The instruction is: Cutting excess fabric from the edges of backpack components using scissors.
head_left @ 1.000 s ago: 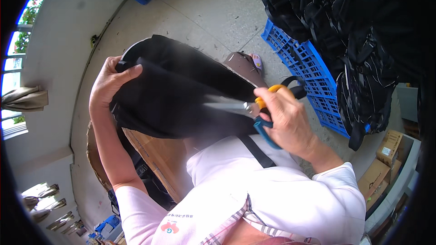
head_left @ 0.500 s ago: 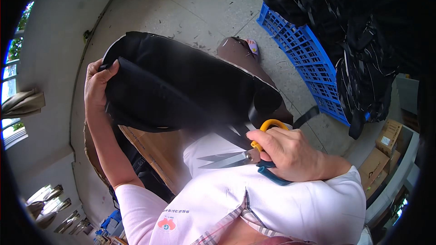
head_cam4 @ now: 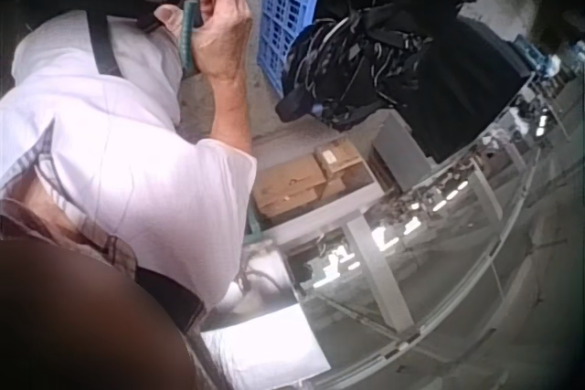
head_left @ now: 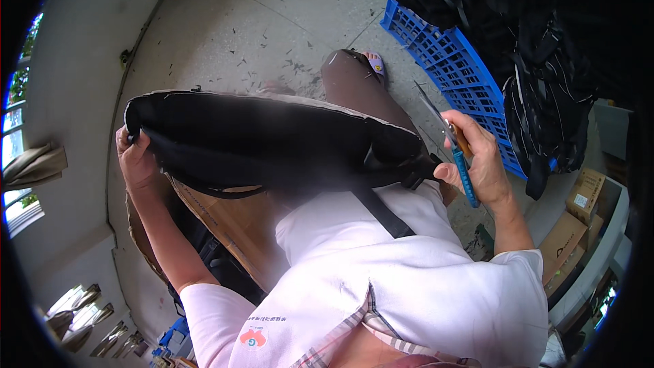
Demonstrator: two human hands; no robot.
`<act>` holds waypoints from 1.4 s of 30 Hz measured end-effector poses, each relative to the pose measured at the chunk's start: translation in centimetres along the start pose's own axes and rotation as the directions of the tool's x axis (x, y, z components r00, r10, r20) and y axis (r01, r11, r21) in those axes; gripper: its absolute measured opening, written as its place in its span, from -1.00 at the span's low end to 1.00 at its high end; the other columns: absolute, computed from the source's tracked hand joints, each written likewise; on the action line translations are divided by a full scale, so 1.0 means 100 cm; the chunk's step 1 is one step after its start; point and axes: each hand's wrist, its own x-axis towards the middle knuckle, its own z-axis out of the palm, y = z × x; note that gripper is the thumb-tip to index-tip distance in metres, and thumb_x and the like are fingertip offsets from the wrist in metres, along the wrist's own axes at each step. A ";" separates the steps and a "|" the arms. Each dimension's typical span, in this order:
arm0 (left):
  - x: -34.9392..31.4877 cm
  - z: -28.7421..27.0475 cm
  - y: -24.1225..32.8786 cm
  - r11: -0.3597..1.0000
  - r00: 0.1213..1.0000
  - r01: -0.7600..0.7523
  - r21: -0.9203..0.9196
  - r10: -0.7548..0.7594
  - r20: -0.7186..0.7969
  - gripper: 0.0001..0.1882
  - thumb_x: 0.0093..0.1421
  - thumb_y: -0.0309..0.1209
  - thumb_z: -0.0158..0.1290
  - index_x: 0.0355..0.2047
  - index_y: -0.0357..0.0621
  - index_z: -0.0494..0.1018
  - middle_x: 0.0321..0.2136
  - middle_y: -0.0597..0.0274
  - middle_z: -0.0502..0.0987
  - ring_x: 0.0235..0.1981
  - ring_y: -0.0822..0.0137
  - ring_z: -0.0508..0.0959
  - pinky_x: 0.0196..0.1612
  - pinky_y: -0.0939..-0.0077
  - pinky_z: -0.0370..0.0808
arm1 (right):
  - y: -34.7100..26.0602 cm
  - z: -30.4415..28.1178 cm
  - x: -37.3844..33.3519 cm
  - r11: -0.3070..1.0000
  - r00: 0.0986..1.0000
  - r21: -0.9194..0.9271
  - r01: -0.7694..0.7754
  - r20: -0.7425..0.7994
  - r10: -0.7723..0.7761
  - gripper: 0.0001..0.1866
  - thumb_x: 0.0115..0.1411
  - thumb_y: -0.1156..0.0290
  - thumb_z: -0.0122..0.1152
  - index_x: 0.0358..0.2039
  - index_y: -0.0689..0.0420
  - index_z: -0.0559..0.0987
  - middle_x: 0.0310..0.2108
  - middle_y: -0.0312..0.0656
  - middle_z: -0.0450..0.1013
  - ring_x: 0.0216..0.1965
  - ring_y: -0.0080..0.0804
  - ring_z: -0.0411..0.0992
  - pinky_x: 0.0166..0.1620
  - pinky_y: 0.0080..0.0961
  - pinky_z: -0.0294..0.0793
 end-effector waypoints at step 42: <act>0.001 0.012 -0.046 0.963 0.975 0.219 -0.156 -0.222 0.003 -0.77 -0.05 -0.53 0.15 -0.33 -0.20 0.42 -0.37 0.33 0.48 -0.31 0.46 0.44 -0.12 0.57 0.33 | 0.007 0.026 0.078 0.847 0.888 -0.321 0.424 0.330 -0.319 -0.34 -0.17 -0.19 0.19 -0.36 0.22 0.39 -0.60 -0.13 0.32 -0.49 -0.28 0.39 -0.39 -0.41 0.41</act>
